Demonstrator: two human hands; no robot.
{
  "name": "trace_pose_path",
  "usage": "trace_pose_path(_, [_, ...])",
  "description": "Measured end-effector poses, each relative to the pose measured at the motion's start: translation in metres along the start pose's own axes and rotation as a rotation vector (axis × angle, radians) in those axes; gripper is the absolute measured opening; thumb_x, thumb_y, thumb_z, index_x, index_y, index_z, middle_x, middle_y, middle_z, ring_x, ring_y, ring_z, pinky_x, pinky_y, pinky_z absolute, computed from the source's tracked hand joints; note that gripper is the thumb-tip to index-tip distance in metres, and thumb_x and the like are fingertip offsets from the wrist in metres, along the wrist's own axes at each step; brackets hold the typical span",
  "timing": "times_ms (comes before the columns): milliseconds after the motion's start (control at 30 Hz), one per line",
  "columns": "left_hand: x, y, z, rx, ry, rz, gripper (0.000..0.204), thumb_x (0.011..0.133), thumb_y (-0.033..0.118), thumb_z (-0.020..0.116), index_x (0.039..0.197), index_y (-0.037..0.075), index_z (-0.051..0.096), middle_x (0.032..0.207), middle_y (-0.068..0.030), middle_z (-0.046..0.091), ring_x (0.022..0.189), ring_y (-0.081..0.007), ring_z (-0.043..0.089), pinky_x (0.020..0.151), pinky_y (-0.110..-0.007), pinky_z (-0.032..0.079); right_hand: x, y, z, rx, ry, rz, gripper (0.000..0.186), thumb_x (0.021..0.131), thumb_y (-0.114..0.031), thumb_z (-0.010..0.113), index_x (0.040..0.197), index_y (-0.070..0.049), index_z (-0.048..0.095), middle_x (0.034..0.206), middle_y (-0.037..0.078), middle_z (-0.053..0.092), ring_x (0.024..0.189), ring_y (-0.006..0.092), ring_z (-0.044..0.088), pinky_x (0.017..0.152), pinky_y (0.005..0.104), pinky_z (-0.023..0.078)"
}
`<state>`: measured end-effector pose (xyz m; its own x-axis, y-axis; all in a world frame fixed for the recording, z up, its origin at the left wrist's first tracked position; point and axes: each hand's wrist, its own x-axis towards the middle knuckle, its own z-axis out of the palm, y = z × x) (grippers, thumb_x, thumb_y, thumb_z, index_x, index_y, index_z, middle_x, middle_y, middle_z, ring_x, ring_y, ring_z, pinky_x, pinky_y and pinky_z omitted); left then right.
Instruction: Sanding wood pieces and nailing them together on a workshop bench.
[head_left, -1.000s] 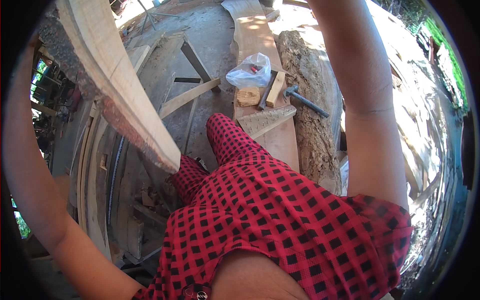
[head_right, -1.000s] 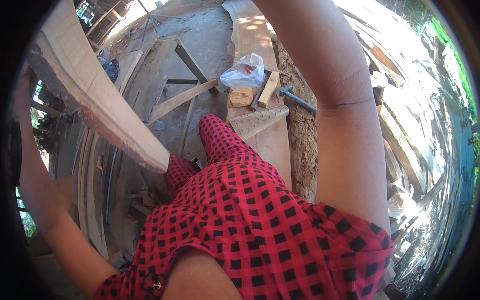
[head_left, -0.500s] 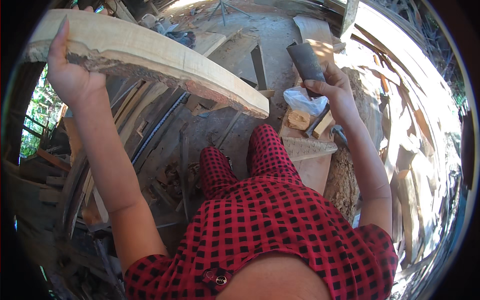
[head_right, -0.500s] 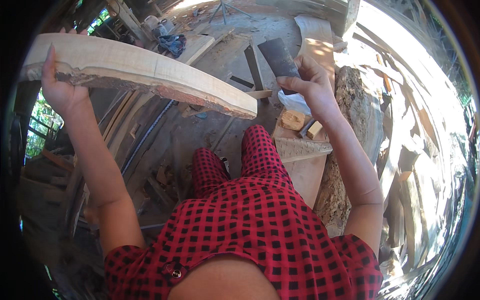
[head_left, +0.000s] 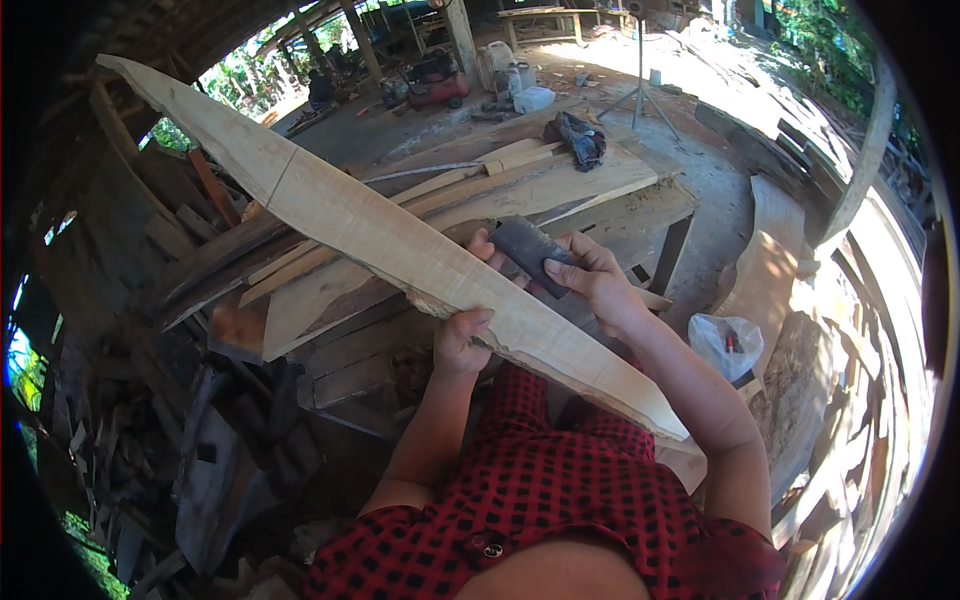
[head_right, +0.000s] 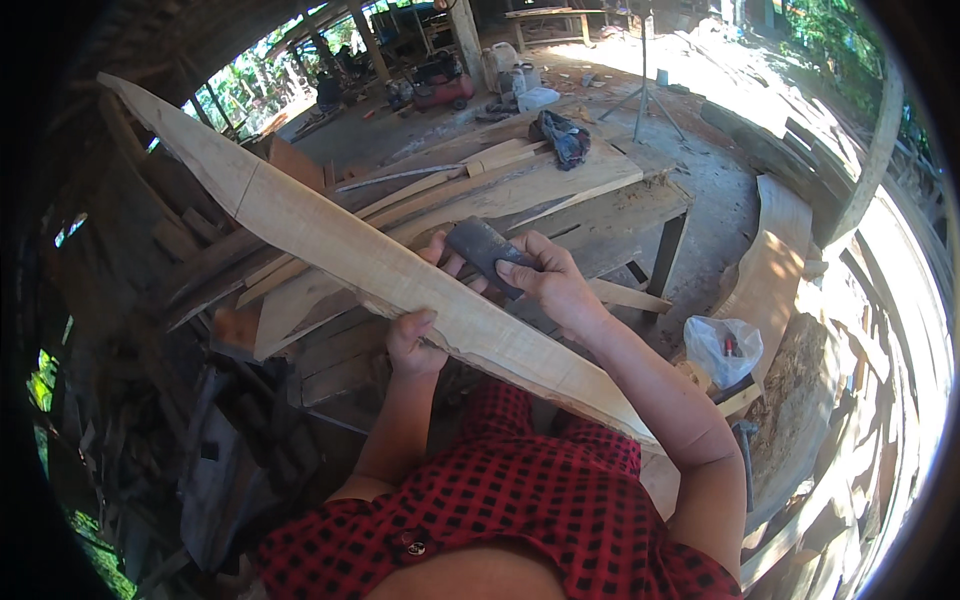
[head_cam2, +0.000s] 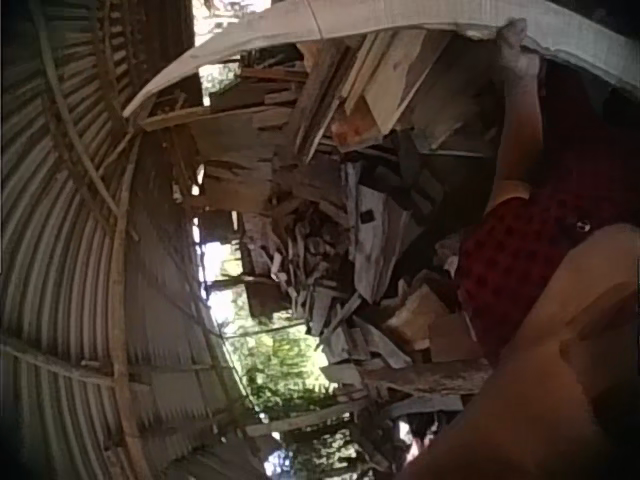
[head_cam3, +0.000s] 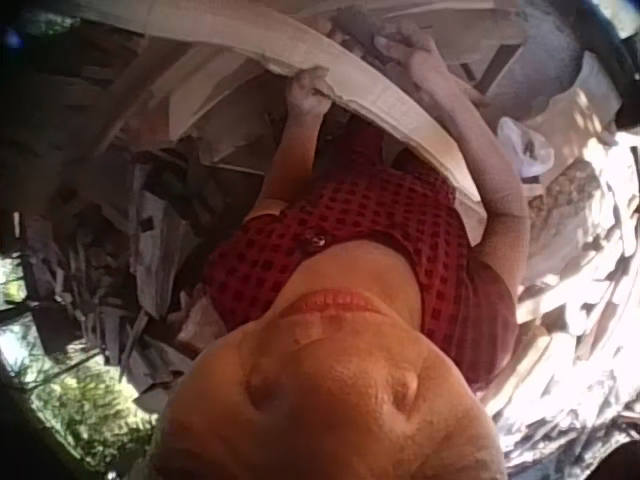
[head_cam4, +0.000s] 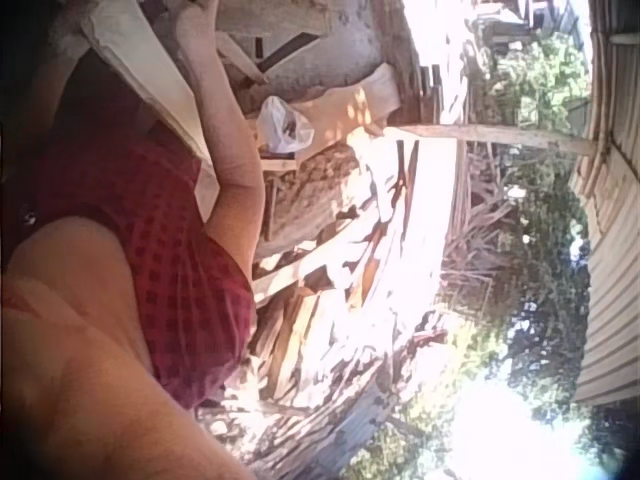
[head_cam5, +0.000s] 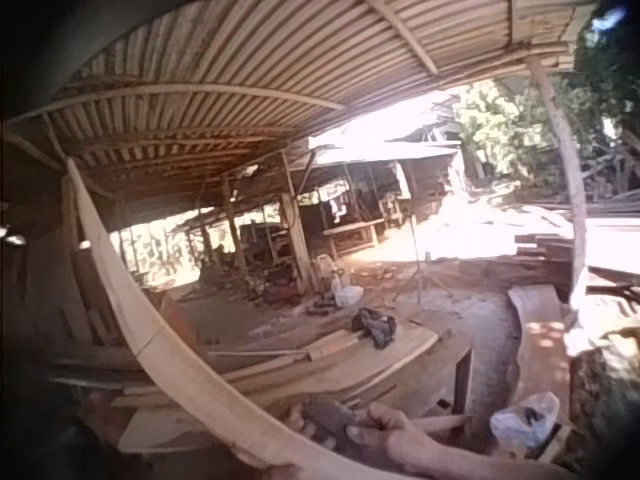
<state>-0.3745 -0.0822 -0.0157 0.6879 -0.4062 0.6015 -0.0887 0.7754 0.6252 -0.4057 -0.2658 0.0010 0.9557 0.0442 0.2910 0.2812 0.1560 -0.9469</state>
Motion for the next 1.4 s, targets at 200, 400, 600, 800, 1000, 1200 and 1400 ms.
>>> trace_pose_path(200, [-0.027, -0.003, -0.024, 0.051, 0.278, -0.004, 0.072, 0.064, 0.015, 0.059, 0.130, -0.001, 0.038, 0.128, -0.0109, 0.047, 0.113, -0.0167, 0.047, 0.095, -0.034, 0.039, 0.010, 0.021, 0.013, 0.126, -0.123, 0.256, 0.019, 0.086, -0.016, 0.061, 0.102, -0.007, 0.056, 0.090, -0.001, 0.059, 0.082, 0.0064, 0.055, 0.073, 0.0225, 0.044])
trace_pose_path(400, [-0.040, -0.007, -0.033, -0.013, 0.290, -0.073, 0.063, 0.062, 0.015, 0.053, 0.121, -0.003, 0.046, 0.116, -0.0089, 0.052, 0.099, -0.0179, 0.052, 0.090, -0.032, 0.042, 0.008, 0.020, 0.013, -0.010, -0.182, 0.384, 0.021, 0.087, -0.022, 0.061, 0.100, -0.006, 0.057, 0.084, -0.001, 0.060, 0.073, 0.0084, 0.058, 0.073, 0.0243, 0.046])
trace_pose_path(600, [-0.046, 0.005, -0.051, 0.069, 0.489, -0.023, 0.059, 0.064, 0.014, 0.052, 0.121, -0.004, 0.048, 0.117, -0.0104, 0.053, 0.099, -0.0180, 0.052, 0.088, -0.031, 0.043, -0.058, 0.039, -0.065, -0.609, -0.116, 0.191, 0.051, 0.081, -0.026, 0.066, 0.121, 0.000, 0.048, 0.106, 0.017, 0.058, 0.090, 0.0219, 0.060, 0.078, 0.0314, 0.048])
trace_pose_path(800, [-0.041, 0.029, -0.065, 0.016, 0.605, 0.082, 0.056, 0.067, 0.014, 0.052, 0.121, -0.003, 0.048, 0.114, -0.0097, 0.054, 0.099, -0.0193, 0.052, 0.089, -0.033, 0.042, -0.208, 0.107, -0.199, -1.286, 0.042, 0.780, 0.069, 0.065, -0.020, 0.077, 0.126, -0.005, 0.047, 0.116, 0.018, 0.054, 0.107, 0.0308, 0.054, 0.090, 0.0394, 0.043])
trace_pose_path(1000, [-0.046, 0.032, -0.076, 0.024, 0.687, 0.086, 0.057, 0.067, 0.012, 0.051, 0.121, -0.003, 0.047, 0.120, -0.0124, 0.053, 0.104, -0.0214, 0.051, 0.091, -0.034, 0.041, -0.264, 0.144, -0.234, -1.205, 0.209, 0.719, 0.083, 0.061, -0.031, 0.078, 0.132, -0.011, 0.042, 0.131, 0.018, 0.043, 0.123, 0.0347, 0.039, 0.101, 0.0428, 0.034])
trace_pose_path(1200, [-0.040, 0.046, -0.082, 0.030, 0.654, 0.125, 0.056, 0.067, 0.011, 0.051, 0.121, -0.004, 0.047, 0.121, -0.0142, 0.053, 0.106, -0.0231, 0.051, 0.093, -0.035, 0.041, -0.319, 0.187, -0.222, -1.313, 0.000, 0.832, 0.098, 0.054, -0.032, 0.083, 0.136, -0.014, 0.034, 0.134, 0.015, 0.039, 0.125, 0.0327, 0.036, 0.102, 0.0437, 0.033])
trace_pose_path(1400, [-0.044, 0.064, -0.095, 0.093, 0.745, 0.264, 0.056, 0.068, 0.011, 0.052, 0.122, -0.005, 0.045, 0.119, -0.0153, 0.053, 0.108, -0.0252, 0.051, 0.094, -0.037, 0.041, -0.329, 0.205, -0.199, -1.473, 0.110, 0.742, 0.106, 0.046, -0.032, 0.087, 0.135, -0.017, 0.032, 0.130, 0.011, 0.038, 0.117, 0.0364, 0.039, 0.098, 0.0469, 0.034])
